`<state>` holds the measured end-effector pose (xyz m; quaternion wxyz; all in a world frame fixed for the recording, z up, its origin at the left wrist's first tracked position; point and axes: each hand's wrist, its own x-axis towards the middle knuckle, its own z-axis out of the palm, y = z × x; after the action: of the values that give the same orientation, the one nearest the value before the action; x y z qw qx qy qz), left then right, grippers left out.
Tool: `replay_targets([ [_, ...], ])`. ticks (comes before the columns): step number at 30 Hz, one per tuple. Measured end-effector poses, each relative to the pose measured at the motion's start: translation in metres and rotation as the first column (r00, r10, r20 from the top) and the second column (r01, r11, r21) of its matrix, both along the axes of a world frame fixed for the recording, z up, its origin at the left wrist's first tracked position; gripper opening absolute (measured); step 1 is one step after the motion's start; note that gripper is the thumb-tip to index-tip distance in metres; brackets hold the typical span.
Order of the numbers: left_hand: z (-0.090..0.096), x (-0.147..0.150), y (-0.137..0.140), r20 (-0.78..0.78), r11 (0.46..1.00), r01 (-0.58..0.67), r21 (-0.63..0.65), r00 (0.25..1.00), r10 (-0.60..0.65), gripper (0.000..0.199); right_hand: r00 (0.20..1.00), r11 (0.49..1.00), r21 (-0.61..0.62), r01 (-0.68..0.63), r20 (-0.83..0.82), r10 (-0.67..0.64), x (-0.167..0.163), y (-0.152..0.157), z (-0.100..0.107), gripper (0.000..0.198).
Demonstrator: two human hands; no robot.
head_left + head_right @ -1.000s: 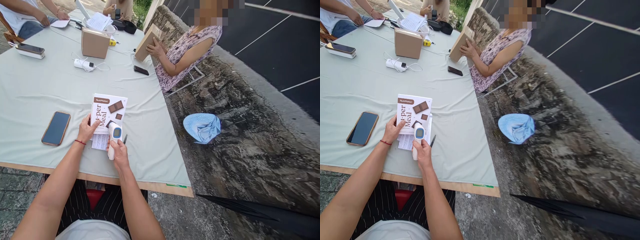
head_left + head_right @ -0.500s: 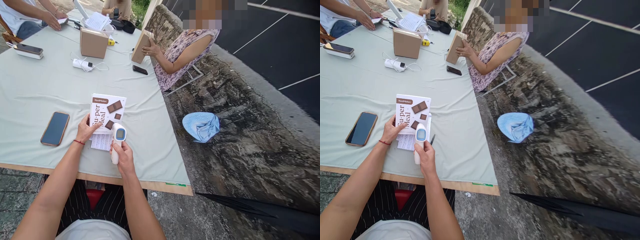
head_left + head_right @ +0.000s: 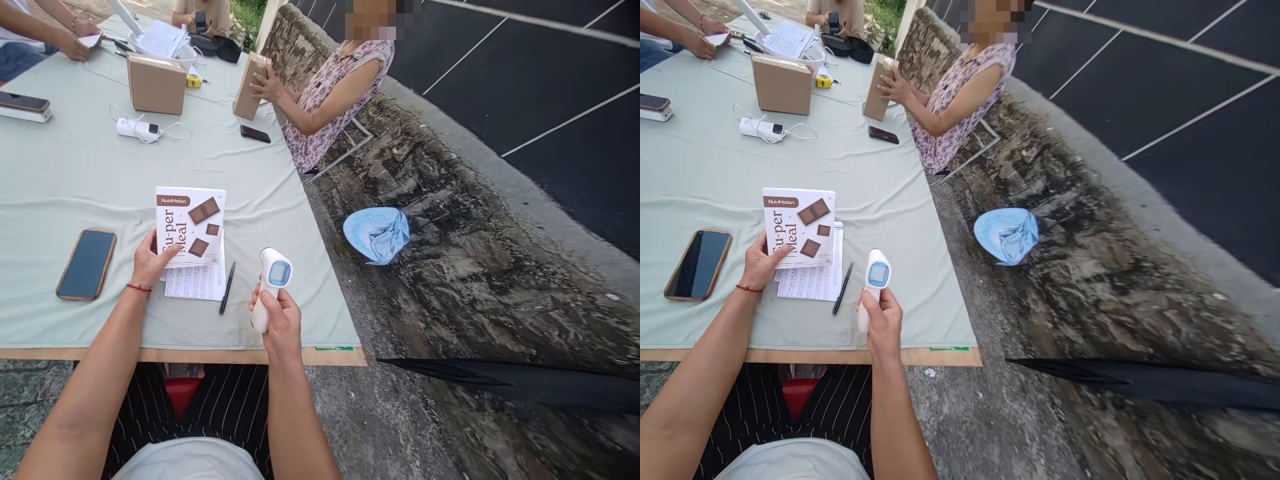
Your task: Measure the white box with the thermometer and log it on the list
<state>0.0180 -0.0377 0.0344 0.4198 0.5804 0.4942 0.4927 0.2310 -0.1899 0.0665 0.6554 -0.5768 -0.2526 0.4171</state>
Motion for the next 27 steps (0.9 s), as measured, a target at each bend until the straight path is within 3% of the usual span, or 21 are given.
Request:
replay_targets([
  [6, -0.003, -0.001, 0.002, -0.028, 1.000, -0.014, 0.013, 0.999, 0.015, 0.059, 0.998, 0.999, -0.018, 0.052, 0.022, -0.051, 0.014, 0.002, -0.008, 0.034],
  [9, -0.001, 0.000, 0.001, -0.007, 1.000, -0.006, 0.008, 1.000, 0.006, 0.060, 0.971, 0.990, -0.112, 0.089, 0.231, -0.061, 0.030, 0.009, -0.022, 0.038],
  [11, -0.001, 0.001, 0.000, 0.018, 1.000, 0.010, 0.012, 1.000, -0.010, 0.062, 0.873, 0.964, -0.218, 0.154, 0.486, -0.029, 0.044, 0.016, -0.034, 0.044],
  [13, -0.003, 0.001, -0.001, 0.037, 0.999, 0.010, 0.037, 0.999, -0.011, 0.065, 0.716, 0.907, -0.340, 0.250, 0.695, 0.063, 0.057, 0.022, -0.047, 0.053],
  [15, -0.009, 0.000, 0.001, 0.044, 0.997, -0.026, 0.077, 0.999, 0.023, 0.071, 0.582, 0.854, -0.415, 0.312, 0.794, 0.173, 0.067, 0.026, -0.058, 0.059],
  [17, -0.016, -0.002, 0.004, 0.063, 0.988, -0.081, 0.130, 0.995, 0.074, 0.077, 0.506, 0.836, -0.440, 0.328, 0.829, 0.238, 0.075, 0.028, -0.069, 0.060],
  [21, -0.030, -0.008, 0.014, 0.149, 0.954, -0.177, 0.241, 0.978, 0.144, 0.086, 0.428, 0.855, -0.382, 0.352, 0.878, 0.215, 0.080, 0.028, -0.081, 0.050],
  [24, -0.037, -0.012, 0.020, 0.147, 0.933, -0.220, 0.283, 0.972, 0.185, 0.088, 0.348, 0.917, -0.168, 0.360, 0.937, 0.035, 0.070, 0.029, -0.083, 0.042],
  [25, -0.039, -0.013, 0.022, 0.134, 0.927, -0.232, 0.295, 0.971, 0.200, 0.089, 0.358, 0.940, -0.111, 0.322, 0.933, -0.012, 0.063, 0.030, -0.083, 0.040],
  [27, -0.041, -0.013, 0.023, 0.106, 0.918, -0.239, 0.317, 0.971, 0.216, 0.091, 0.453, 0.976, -0.094, 0.197, 0.892, -0.006, 0.045, 0.034, -0.082, 0.036],
])
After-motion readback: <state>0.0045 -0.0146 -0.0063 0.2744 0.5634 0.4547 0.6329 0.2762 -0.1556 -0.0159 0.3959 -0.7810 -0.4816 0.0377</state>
